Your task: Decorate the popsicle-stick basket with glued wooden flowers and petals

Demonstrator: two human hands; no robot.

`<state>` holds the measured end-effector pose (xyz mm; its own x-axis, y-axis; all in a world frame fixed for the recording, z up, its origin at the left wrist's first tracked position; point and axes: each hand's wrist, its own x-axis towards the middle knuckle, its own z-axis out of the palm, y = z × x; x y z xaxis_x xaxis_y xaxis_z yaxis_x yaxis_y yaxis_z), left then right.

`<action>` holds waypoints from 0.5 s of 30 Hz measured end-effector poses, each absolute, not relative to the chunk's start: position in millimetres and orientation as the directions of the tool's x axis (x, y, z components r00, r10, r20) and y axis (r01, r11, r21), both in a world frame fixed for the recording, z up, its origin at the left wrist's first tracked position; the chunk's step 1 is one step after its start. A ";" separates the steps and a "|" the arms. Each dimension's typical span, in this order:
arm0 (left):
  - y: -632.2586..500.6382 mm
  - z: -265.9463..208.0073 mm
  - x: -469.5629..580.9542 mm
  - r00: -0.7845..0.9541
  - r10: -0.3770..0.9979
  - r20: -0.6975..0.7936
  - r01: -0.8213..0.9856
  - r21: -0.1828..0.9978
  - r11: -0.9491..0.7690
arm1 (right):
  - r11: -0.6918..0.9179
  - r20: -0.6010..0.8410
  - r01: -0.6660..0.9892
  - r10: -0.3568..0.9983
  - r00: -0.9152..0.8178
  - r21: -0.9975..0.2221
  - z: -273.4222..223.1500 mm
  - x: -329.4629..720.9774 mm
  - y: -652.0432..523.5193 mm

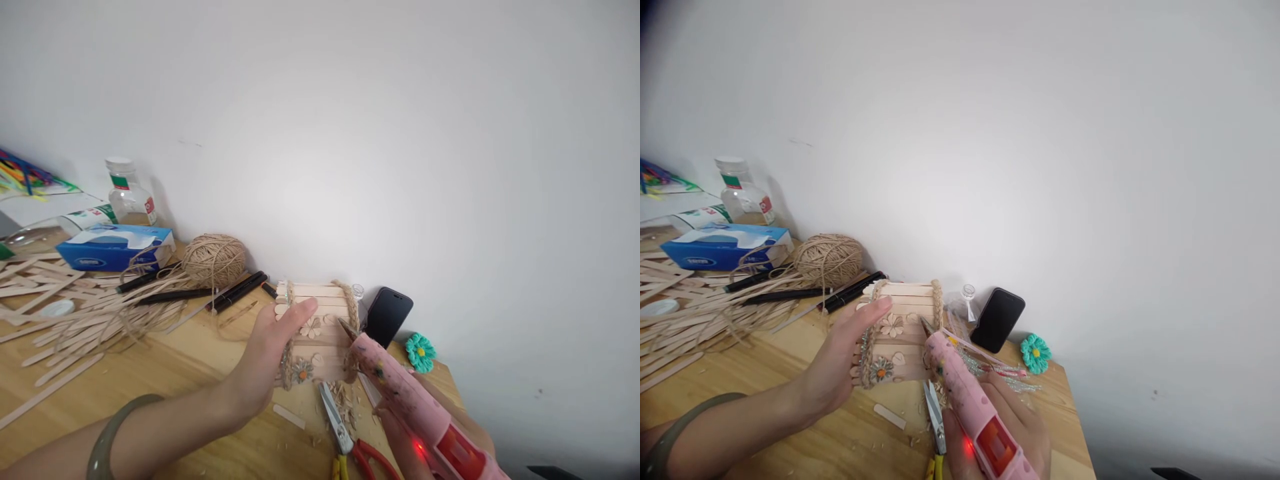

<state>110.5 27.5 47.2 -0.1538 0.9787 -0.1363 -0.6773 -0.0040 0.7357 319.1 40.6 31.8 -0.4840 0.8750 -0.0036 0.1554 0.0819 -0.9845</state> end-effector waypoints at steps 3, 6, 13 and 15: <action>28.2 47.3 110.3 -0.162 0.978 -0.129 -0.672 0.741 -0.013 | -0.269 -0.301 0.134 0.847 -0.438 -0.954 29.0 321.4 40.4; 27.1 45.5 109.2 -0.137 0.986 -0.091 -0.673 0.739 -0.025 | -0.386 -0.336 0.048 0.728 -0.597 -0.921 26.8 326.0 47.3; 25.6 44.7 108.9 -0.141 0.987 -0.077 -0.673 0.739 -0.038 | -0.424 -0.279 0.031 0.538 -0.795 -0.905 20.1 332.5 68.1; 26.0 46.7 109.8 -0.148 0.985 -0.087 -0.673 0.739 -0.036 | -0.421 -0.274 0.014 0.566 -0.777 -0.907 18.1 332.5 71.2</action>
